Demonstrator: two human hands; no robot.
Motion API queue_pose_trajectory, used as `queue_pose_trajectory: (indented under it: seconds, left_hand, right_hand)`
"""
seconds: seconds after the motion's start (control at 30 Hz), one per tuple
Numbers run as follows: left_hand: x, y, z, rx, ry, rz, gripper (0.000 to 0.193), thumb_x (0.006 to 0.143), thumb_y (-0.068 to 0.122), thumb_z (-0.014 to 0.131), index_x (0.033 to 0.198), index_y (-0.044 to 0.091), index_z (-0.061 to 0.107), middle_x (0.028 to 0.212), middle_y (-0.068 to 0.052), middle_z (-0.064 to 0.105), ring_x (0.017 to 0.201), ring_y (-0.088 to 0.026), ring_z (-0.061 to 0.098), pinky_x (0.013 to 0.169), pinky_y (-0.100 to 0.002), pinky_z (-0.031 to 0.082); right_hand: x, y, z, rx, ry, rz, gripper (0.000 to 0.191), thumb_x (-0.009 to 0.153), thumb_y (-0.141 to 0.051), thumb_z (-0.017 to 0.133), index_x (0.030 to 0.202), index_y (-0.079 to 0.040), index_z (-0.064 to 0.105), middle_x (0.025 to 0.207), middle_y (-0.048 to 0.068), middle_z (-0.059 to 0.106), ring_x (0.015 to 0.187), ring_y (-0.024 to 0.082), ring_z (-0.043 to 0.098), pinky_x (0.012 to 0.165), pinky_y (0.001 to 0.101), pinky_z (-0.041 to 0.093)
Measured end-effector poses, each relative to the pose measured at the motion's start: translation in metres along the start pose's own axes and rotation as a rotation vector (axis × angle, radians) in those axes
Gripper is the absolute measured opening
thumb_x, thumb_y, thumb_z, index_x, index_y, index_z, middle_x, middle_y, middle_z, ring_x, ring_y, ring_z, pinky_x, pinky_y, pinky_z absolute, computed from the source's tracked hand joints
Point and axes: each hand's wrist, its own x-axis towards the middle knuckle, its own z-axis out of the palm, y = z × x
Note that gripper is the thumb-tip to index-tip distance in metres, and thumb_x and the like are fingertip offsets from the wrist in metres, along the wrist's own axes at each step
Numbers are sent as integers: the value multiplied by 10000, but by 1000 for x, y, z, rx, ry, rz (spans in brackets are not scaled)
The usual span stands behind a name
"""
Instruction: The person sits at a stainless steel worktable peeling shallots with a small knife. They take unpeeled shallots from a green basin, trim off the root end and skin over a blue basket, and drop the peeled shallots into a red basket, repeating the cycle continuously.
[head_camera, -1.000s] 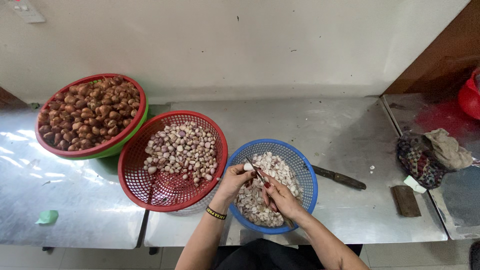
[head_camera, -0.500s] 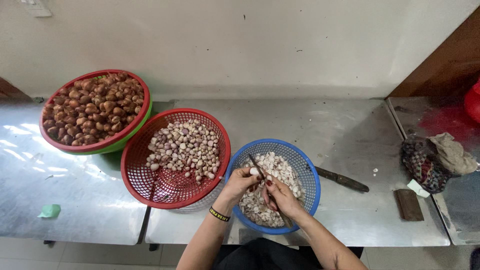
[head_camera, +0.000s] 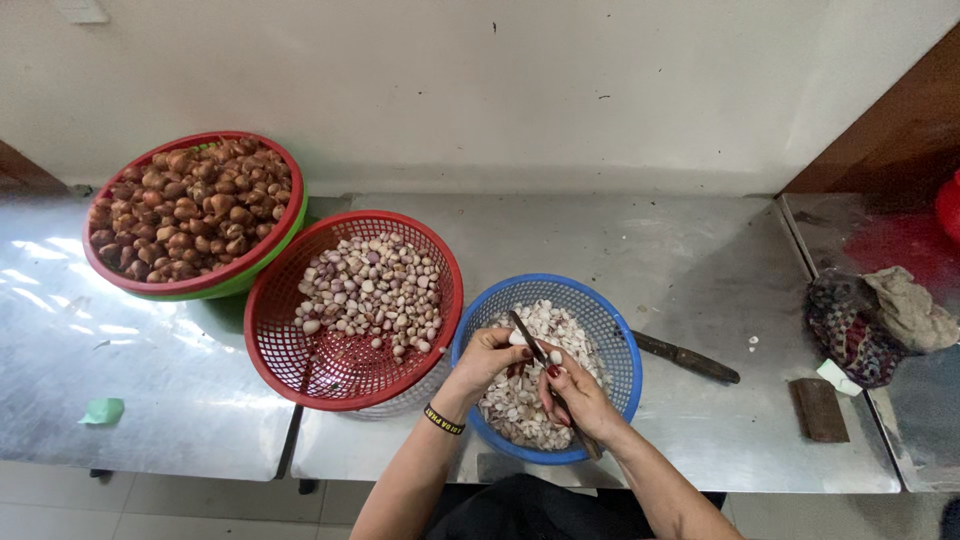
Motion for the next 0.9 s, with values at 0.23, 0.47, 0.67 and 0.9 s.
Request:
queue_pose_trajectory:
  seconds: [0.23,0.47,0.67,0.9]
  left_hand:
    - [-1,-4,7,43,-16,-25,114,915,128,771,947,21,747,773,-22,718,625,-81,634,537,-215,477]
    - [-4,0,14,59,-131,-51,174,942,176,772,1013,29,713,773,5,697,628,-57,578,548,-209,437]
    - [-12,33,12,391,-60,-204,392,886,101,717,1258,102,593,912,-78,721,772,-91,670,665,-218,568]
    - [-35,90,-95,1711,593,-218,189,981,253,638,1032,75,678,928,-158,734,802,-311,734,681,-442,612]
  right_hand:
    - [5,7,-8,-100,26,-68,588,1049,-416,435,1548,-110,377,728,42,615,498,82,492,459,235,427]
    - [12,17,-10,-122,86,1,590,1029,-440,412,1523,-118,377,705,54,631,487,96,525,443,248,437]
    - [32,22,-12,-131,224,47,522,1060,-408,362,1466,-105,486,673,43,598,472,101,493,435,254,403]
    - [29,25,-18,-137,258,119,526,1062,-409,348,1381,-75,599,678,31,587,476,102,488,447,272,441]
